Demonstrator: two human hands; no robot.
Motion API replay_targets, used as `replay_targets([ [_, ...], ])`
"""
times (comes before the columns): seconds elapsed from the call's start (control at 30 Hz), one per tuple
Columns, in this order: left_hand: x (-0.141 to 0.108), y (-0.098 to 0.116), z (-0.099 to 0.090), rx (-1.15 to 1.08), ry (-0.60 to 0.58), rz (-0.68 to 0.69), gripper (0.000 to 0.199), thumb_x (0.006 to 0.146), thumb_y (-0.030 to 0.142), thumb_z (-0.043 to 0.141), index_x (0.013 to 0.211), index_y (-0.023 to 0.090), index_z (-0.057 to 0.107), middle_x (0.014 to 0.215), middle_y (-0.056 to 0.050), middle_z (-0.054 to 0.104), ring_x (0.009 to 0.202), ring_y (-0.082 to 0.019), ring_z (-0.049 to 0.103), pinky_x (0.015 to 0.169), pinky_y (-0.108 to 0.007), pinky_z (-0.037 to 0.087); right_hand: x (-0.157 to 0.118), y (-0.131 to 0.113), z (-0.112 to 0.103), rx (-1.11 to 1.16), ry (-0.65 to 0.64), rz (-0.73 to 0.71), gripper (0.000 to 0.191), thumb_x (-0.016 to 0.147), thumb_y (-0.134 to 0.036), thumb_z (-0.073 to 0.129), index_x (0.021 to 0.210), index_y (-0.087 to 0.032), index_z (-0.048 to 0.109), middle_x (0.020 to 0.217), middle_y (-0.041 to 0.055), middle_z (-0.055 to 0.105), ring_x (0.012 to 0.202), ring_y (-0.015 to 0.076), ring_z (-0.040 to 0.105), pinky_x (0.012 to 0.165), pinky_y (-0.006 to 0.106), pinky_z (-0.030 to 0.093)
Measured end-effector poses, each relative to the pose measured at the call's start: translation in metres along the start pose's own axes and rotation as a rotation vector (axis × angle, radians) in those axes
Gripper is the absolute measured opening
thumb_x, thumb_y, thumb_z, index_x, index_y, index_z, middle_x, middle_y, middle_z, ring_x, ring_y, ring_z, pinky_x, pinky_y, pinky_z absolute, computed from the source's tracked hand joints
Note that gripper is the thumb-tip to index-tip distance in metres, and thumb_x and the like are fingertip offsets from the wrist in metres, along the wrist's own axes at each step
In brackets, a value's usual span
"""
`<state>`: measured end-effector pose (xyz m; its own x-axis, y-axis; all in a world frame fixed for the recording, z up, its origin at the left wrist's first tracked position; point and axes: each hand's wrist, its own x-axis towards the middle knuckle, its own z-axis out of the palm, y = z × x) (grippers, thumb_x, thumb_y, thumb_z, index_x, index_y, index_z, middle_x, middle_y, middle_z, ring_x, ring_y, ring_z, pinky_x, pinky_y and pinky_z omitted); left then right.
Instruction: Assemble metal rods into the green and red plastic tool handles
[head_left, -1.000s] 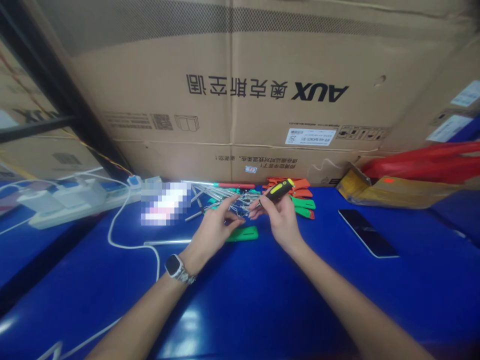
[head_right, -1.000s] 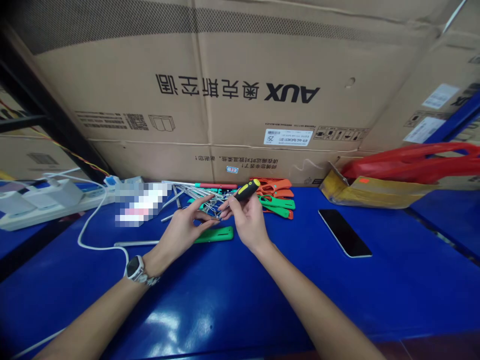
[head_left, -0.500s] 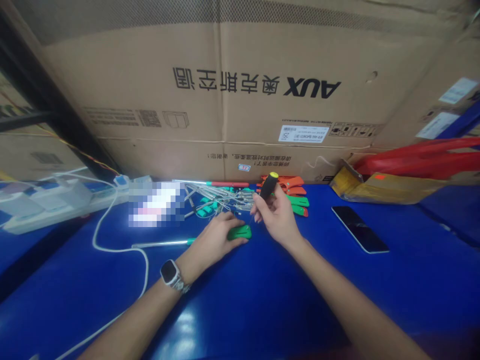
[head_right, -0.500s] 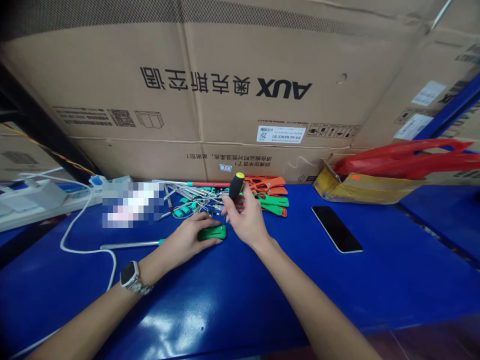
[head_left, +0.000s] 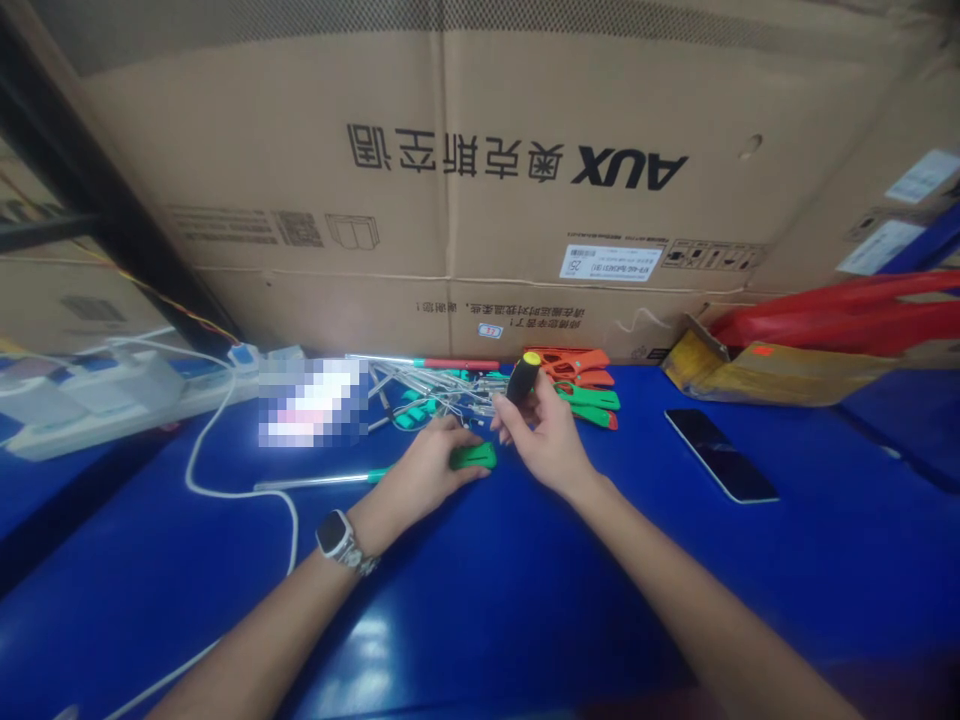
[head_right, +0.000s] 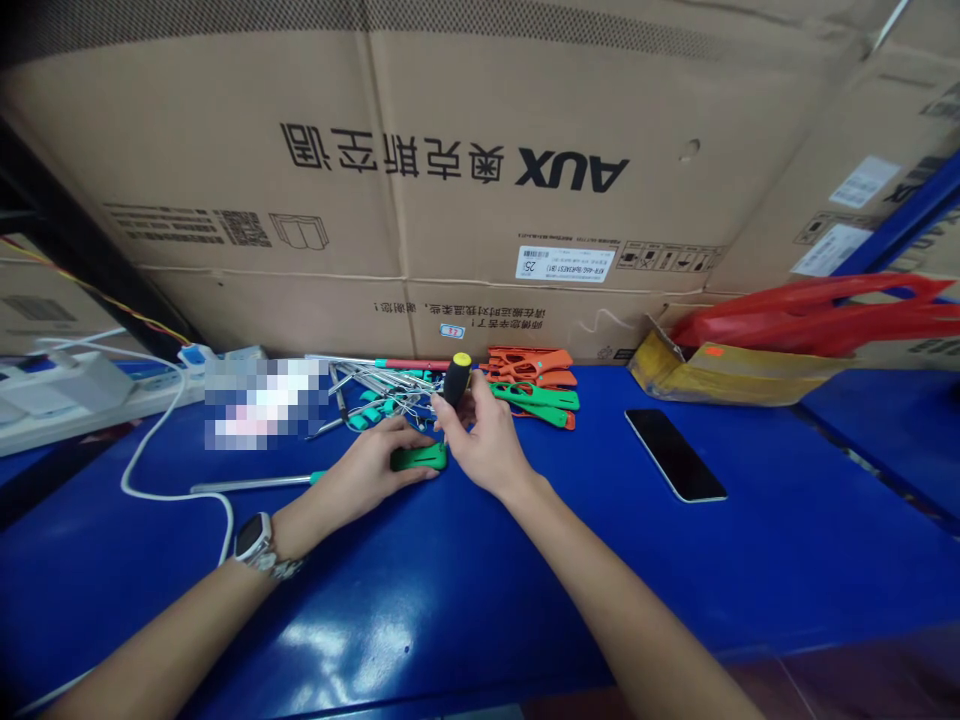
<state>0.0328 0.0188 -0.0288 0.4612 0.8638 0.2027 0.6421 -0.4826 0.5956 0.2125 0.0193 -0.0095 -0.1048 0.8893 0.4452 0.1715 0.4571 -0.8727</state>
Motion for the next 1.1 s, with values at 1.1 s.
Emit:
replay_targets([
  [1.1, 0.012, 0.013, 0.003, -0.298, 0.152, 0.066, 0.016, 0.090, 0.031, 0.062, 0.094, 0.020, 0.073, 0.096, -0.004, 0.075, 0.090, -0.021, 0.068, 0.087, -0.034, 0.052, 0.015, -0.009, -0.018, -0.017, -0.163, -0.035, 0.018, 0.083, -0.038, 0.067, 0.089, -0.021, 0.069, 0.084, 0.0019, 0.062, 0.073, 0.0163, 0.054, 0.065, 0.029, 0.045],
])
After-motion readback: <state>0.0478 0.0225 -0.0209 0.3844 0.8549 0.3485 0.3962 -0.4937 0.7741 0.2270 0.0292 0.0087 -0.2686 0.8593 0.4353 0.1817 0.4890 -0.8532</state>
